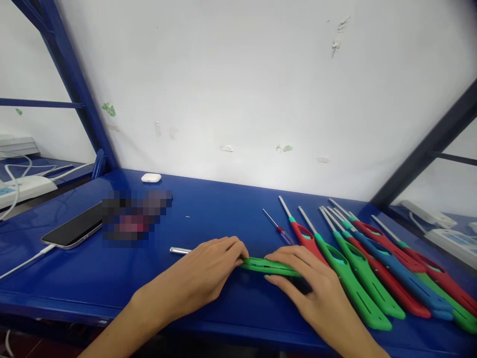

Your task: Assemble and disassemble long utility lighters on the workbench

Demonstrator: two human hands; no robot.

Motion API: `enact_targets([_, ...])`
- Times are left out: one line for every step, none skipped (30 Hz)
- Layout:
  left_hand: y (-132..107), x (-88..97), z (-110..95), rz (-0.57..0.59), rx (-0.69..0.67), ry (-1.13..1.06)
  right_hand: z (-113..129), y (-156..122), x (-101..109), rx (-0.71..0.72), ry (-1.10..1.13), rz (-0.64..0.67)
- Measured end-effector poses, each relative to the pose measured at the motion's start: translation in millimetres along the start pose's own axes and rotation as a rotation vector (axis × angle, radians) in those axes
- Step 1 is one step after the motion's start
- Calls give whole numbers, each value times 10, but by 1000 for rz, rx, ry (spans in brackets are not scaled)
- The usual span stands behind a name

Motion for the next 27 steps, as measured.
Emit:
enact_targets([4,0,2,-3,12,3,-6,3,-2,-20,3,11])
enact_targets([10,0,7,-5,24,5,-16,7,-4,-43,6,22])
enact_targets([15,-2,14,-4,35,4,-26,12,-7,-65,9,31])
enact_targets([21,-5,24,-1,46,2,-36,16,-11,-85,12,41])
enact_targets([25,-8,36,3,55,-2,-45,19,-20,-101,16,54])
enact_targets([28,-12,49,8,62,-7,-52,21,-30,-113,21,68])
enact_targets([30,-14,62,11,69,-13,-56,23,-42,-120,26,82])
enact_targets([31,-14,76,12,77,-19,-58,23,-54,-125,31,94])
enact_targets([31,-13,89,12,87,-25,-60,22,-62,-130,34,102])
enact_targets([31,-10,102,10,96,-32,-61,20,-67,-132,34,106])
enact_targets([30,-6,113,8,105,-40,-62,17,-68,-135,31,105])
enact_targets([29,-2,124,4,113,-48,-63,14,-64,-135,27,100])
enact_targets([27,2,134,-1,119,-55,-63,10,-60,-133,23,96])
enact_targets([24,5,142,-6,123,-62,-63,6,-54,-129,21,93])
enact_targets([19,8,152,-11,127,-68,-63,2,-49,-124,21,90])
enact_targets([13,13,161,-17,131,-72,-65,-1,-45,-120,22,88])
enact_targets([5,19,171,-25,138,-74,-69,-4,-42,-118,22,86])
enact_targets([-3,29,181,-33,148,-74,-75,-6,-41,-119,21,83])
enact_targets([-12,41,192,-42,161,-73,-82,-7,-40,-124,19,80])
enact_targets([-18,57,203,-54,176,-72,-92,-7,-38,-131,16,72])
enact_targets([-23,75,214,-67,192,-72,-103,-6,-36,-142,11,62])
enact_targets([-25,92,226,-81,209,-73,-116,-5,-32,-156,7,50])
enact_targets([-24,108,240,-96,227,-73,-130,-3,-26,-172,2,33])
enact_targets([-21,122,257,-114,243,-71,-146,-2,-16,-189,-3,11])
enact_targets([-16,132,276,-132,257,-66,-164,0,-6,-208,-7,-11])
enact_targets([-11,135,297,-148,267,-60,-184,1,8,-228,-10,-37])
enact_targets([-6,131,320,-163,272,-52,-203,2,22,-248,-12,-66])
Point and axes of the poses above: each hand's wrist, its own y-axis towards the middle knuckle, its own x-axis out of the back of the hand, z = x × y, the point moved 6 cm from there along y, towards the middle knuckle, and after that the axes turned 5 degrees about -z, right-handed, at the moved point
